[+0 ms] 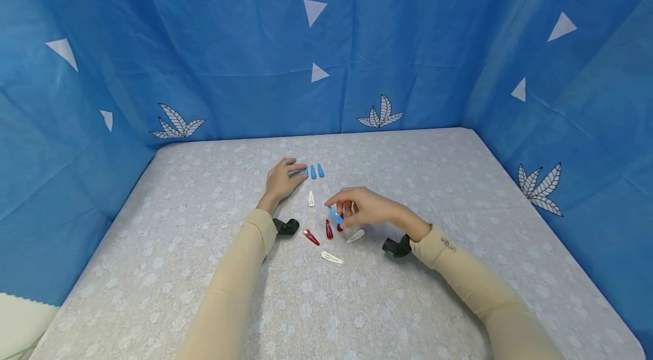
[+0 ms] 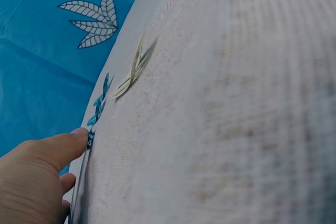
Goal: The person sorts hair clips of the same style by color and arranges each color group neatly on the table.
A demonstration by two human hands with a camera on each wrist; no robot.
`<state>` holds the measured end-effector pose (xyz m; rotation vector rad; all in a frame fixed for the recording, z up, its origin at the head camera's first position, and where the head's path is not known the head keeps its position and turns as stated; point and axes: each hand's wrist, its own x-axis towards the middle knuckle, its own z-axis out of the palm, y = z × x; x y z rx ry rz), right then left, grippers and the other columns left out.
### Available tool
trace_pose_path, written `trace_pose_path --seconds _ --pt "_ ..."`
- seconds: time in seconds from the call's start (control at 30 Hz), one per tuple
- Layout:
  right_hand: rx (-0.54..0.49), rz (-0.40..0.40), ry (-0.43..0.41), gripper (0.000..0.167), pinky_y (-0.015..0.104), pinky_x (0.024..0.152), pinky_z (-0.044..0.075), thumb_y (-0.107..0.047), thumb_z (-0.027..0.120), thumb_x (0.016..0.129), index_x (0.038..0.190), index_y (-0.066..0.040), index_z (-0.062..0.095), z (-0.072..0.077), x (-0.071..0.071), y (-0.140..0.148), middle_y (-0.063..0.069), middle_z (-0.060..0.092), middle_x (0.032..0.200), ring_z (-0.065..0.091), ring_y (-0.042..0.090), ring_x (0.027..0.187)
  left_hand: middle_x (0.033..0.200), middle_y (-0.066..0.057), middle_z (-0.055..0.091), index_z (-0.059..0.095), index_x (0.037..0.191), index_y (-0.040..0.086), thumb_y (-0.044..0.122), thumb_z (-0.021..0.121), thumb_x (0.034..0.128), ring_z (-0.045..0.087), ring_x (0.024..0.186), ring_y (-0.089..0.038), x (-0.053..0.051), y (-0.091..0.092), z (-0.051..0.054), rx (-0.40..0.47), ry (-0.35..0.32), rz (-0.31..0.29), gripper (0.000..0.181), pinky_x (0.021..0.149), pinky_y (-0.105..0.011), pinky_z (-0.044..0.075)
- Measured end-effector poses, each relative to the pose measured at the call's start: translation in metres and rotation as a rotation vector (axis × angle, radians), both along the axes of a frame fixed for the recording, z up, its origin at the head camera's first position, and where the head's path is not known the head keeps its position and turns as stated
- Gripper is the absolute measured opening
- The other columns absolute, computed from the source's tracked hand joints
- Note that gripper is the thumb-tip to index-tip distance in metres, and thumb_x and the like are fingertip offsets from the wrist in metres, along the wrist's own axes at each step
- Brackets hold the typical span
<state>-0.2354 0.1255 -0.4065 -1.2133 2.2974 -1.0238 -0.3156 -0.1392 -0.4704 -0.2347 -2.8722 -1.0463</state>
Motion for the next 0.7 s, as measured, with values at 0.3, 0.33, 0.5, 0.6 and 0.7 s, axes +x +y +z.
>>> trace_pose_path --seconds 0.3,0.33,0.5,0.6,0.7 --pt "0.024 -0.119 0.042 0.051 0.026 0.063 0.047 -0.005 0.075 0.084 0.133 -0.003 0.059 0.019 -0.028 -0.003 0.009 0.063 0.100 0.057 0.014 0.079 0.153 -0.009 0.043 0.066 0.130 0.017 0.032 0.064 0.0944 0.026 0.148 -0.030 0.001 0.001 -0.001 0.002 0.000 0.004 0.039 0.123 -0.048 0.013" --pt "0.024 -0.136 0.044 0.051 0.026 0.064 0.048 -0.006 0.075 0.084 0.133 -0.004 0.060 0.021 -0.031 -0.004 0.009 0.064 0.100 0.058 0.014 0.080 0.153 -0.010 0.043 0.066 0.130 0.017 0.032 0.064 0.0944 0.025 0.149 -0.030 0.001 0.001 0.000 0.003 -0.001 0.005 0.039 0.123 -0.049 0.013" --pt "0.018 -0.207 0.067 0.051 0.028 0.068 0.050 -0.006 0.076 0.084 0.132 -0.005 0.060 0.027 -0.049 -0.008 0.010 0.065 0.100 0.061 0.017 0.084 0.152 -0.010 0.043 0.066 0.130 0.016 0.032 0.064 0.0943 0.023 0.149 -0.031 0.002 0.001 0.002 0.002 0.004 0.007 0.039 0.123 -0.050 0.014" --pt "0.020 -0.253 0.064 0.051 0.030 0.072 0.051 -0.006 0.076 0.084 0.133 -0.006 0.060 0.027 -0.062 -0.011 0.012 0.065 0.103 0.062 0.020 0.087 0.152 -0.010 0.043 0.066 0.129 0.017 0.032 0.065 0.0940 0.022 0.150 -0.031 0.002 0.002 0.002 0.003 0.005 0.012 0.038 0.123 -0.051 0.014" --pt "0.029 -0.296 0.045 0.052 0.032 0.075 0.053 -0.007 0.075 0.084 0.134 -0.006 0.059 0.025 -0.073 -0.014 0.013 0.065 0.106 0.063 0.023 0.091 0.152 -0.009 0.043 0.066 0.129 0.018 0.033 0.065 0.0940 0.022 0.150 -0.030 0.002 0.002 0.003 0.000 0.000 0.018 0.038 0.123 -0.051 0.014"
